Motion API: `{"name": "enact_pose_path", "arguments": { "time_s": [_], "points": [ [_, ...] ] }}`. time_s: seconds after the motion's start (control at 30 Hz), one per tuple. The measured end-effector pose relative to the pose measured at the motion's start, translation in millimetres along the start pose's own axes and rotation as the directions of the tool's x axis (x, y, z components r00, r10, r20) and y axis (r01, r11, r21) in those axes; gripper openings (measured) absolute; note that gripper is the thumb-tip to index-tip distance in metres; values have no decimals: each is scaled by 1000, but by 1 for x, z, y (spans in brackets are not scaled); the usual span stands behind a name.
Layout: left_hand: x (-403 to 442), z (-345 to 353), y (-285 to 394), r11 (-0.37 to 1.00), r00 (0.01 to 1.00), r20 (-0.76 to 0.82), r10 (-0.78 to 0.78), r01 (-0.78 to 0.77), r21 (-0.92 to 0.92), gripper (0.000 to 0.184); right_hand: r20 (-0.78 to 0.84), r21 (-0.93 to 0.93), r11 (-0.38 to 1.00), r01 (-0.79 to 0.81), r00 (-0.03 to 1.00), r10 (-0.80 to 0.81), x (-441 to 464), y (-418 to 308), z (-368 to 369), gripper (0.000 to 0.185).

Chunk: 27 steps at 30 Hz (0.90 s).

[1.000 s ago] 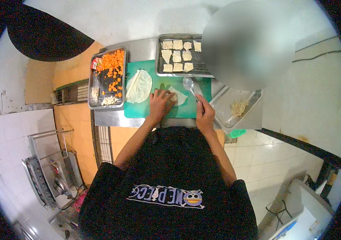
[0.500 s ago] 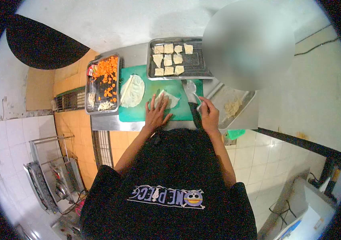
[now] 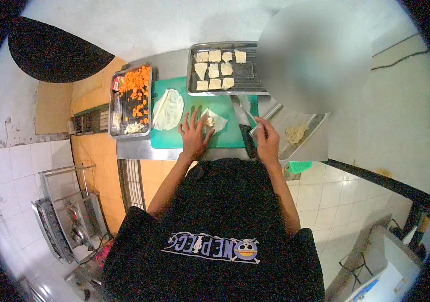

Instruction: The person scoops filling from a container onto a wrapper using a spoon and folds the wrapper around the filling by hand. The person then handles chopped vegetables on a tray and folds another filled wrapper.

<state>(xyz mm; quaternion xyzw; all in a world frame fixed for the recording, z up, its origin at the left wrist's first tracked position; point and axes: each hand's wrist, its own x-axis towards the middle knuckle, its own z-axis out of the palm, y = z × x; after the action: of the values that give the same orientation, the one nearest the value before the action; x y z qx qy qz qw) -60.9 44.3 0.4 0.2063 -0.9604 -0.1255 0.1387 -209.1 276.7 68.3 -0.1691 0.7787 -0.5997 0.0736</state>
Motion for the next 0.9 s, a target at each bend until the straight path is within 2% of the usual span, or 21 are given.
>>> {"name": "enact_pose_path", "arguments": {
  "time_s": [0.07,0.1,0.13,0.23,0.27,0.33,0.37,0.43,0.47,0.53,0.73,0.9],
  "points": [
    [2,-1,-2,999,1000,31,2,0,-40,57,206,-101,975,-198,955,215,-6,3,10,27],
    [3,0,-2,999,1000,24,1,0,-53,54,258,-62,989,-134,955,145,-9,-3,17,27],
    [4,1,-3,998,1000,17,3,-2,-66,52,257,-63,988,-139,955,151,-12,-10,23,27],
    [5,2,-5,999,999,-26,20,-20,-32,50,489,-266,962,-59,852,187,-8,-34,32,27],
    [4,2,-6,999,1000,-20,20,-20,-33,50,488,-267,961,-66,851,194,-5,-24,37,27],
    [4,-3,-8,998,1000,-15,19,-20,-55,50,442,-262,941,215,894,-81,1,-3,53,27],
    [6,-5,-9,998,1000,-14,15,-16,-55,50,445,-262,941,214,892,-79,6,0,56,27],
    [8,-8,-12,990,997,16,77,-74,-119,49,468,-333,933,136,883,39,16,-12,57,28],
    [9,-9,-13,990,997,16,70,-68,-121,49,473,-335,932,137,880,40,18,-19,56,28],
    [13,-9,-16,987,996,56,73,-64,-145,47,478,-288,957,44,872,104,20,-28,55,29],
    [18,-9,-23,981,989,62,137,-126,-149,46,505,-336,941,45,852,139,5,-23,56,29],
    [20,-12,-30,976,998,25,59,-53,-210,46,426,-371,924,94,901,80,-13,-12,60,28]
  ]
}}
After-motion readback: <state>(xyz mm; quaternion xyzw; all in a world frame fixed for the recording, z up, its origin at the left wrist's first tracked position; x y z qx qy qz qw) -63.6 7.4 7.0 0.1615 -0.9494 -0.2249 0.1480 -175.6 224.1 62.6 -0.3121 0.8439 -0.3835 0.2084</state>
